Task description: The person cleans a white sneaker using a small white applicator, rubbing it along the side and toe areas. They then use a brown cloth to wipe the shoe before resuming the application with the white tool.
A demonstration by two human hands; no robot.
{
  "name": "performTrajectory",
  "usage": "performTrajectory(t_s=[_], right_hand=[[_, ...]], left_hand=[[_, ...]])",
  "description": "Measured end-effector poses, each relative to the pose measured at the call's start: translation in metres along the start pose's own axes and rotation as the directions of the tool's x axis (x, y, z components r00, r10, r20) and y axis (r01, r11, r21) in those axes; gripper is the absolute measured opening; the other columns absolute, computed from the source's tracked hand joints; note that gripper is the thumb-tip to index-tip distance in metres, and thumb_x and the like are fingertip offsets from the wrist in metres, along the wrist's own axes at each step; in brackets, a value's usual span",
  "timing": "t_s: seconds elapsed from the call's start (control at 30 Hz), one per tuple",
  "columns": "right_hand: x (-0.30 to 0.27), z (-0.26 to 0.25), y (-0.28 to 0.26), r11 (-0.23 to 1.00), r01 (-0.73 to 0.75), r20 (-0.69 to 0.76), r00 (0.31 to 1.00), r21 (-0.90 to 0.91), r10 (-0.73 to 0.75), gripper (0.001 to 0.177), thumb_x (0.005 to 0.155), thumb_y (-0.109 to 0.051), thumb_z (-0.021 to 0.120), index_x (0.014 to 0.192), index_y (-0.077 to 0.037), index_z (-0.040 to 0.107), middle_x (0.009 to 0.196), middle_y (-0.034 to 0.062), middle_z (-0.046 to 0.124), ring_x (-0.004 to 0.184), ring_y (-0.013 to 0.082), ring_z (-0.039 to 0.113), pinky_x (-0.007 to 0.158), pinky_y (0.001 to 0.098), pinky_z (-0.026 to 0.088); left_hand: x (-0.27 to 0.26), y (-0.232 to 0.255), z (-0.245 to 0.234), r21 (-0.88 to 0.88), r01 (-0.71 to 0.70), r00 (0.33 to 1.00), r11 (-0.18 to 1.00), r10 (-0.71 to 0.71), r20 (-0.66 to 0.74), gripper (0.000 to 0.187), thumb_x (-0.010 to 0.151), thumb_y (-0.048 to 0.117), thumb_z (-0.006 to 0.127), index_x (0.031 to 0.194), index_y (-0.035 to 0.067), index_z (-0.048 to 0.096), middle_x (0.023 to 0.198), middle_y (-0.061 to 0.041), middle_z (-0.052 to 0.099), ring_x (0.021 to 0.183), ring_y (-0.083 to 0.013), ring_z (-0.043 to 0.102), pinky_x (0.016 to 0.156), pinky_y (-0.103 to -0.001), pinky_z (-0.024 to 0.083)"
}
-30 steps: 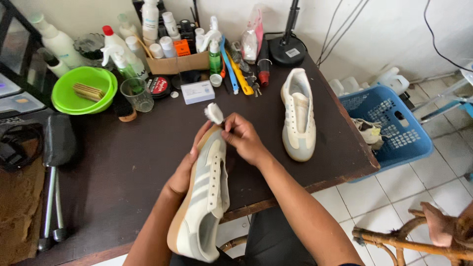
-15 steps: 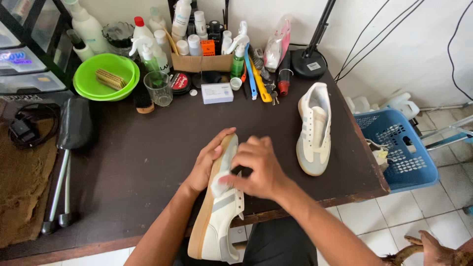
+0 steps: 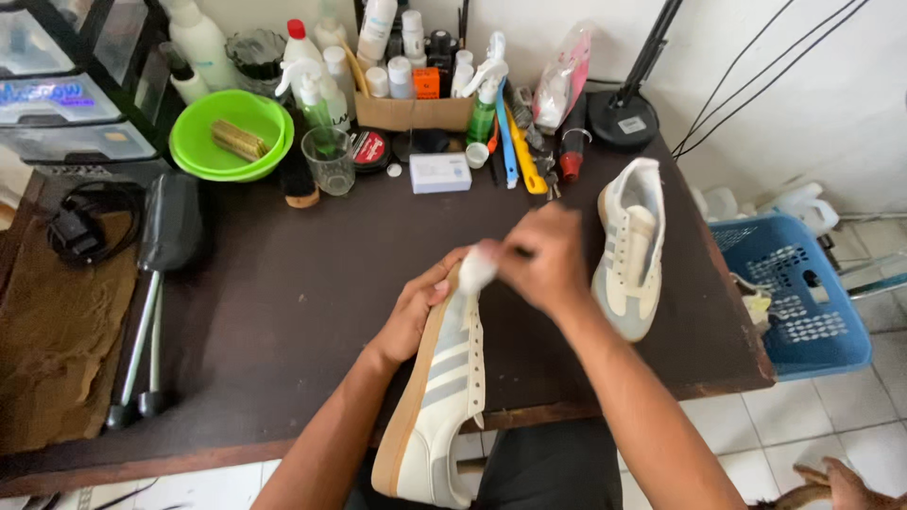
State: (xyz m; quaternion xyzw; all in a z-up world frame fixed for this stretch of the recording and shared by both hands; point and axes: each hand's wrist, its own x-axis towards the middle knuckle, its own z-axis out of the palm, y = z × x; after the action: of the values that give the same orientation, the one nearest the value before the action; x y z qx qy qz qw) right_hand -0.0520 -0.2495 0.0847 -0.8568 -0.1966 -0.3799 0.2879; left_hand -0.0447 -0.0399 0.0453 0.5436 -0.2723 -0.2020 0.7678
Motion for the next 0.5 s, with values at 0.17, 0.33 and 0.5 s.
performTrajectory(t_s=[0.17, 0.33, 0.5], right_hand=[[-0.008, 0.009, -0.025, 0.991, -0.092, 0.043, 0.995, 0.098, 0.088, 0.038, 0.085, -0.044, 0.082, 0.063, -0.019, 0.063, 0.064, -0.0002, 0.058, 0.067, 0.0248, 0.058, 0.07, 0.0356, 0.042], [-0.016, 0.013, 0.021, 0.992, -0.116, 0.038, 0.993, 0.046, 0.114, 0.03, 0.084, -0.034, 0.082, 0.061, -0.022, 0.065, 0.064, -0.0026, 0.06, 0.069, 0.0234, 0.06, 0.068, 0.0358, 0.042], [-0.001, 0.017, 0.031, 0.955, -0.236, -0.069, 0.965, 0.181, 0.251, 0.029, 0.088, -0.033, 0.085, 0.071, -0.014, 0.07, 0.071, 0.0051, 0.065, 0.075, 0.027, 0.065, 0.073, 0.033, 0.049]], left_hand=[[0.007, -0.026, -0.012, -0.039, 0.002, 1.0, 0.999, -0.003, -0.006, 0.063, 0.09, 0.036, 0.05, 0.147, 0.011, 0.055, 0.137, -0.016, 0.059, 0.121, -0.0262, 0.054, 0.106, -0.044, 0.042], [0.002, -0.018, -0.011, -0.043, 0.033, 0.999, 0.999, -0.033, 0.002, 0.063, 0.091, 0.034, 0.049, 0.15, 0.013, 0.053, 0.135, -0.016, 0.061, 0.116, -0.0267, 0.058, 0.106, -0.044, 0.043], [0.038, -0.019, -0.034, 0.107, -0.07, 0.996, 0.992, 0.074, -0.039, 0.064, 0.096, 0.042, 0.044, 0.153, 0.014, 0.05, 0.143, -0.023, 0.057, 0.126, -0.0312, 0.051, 0.11, -0.047, 0.037]])
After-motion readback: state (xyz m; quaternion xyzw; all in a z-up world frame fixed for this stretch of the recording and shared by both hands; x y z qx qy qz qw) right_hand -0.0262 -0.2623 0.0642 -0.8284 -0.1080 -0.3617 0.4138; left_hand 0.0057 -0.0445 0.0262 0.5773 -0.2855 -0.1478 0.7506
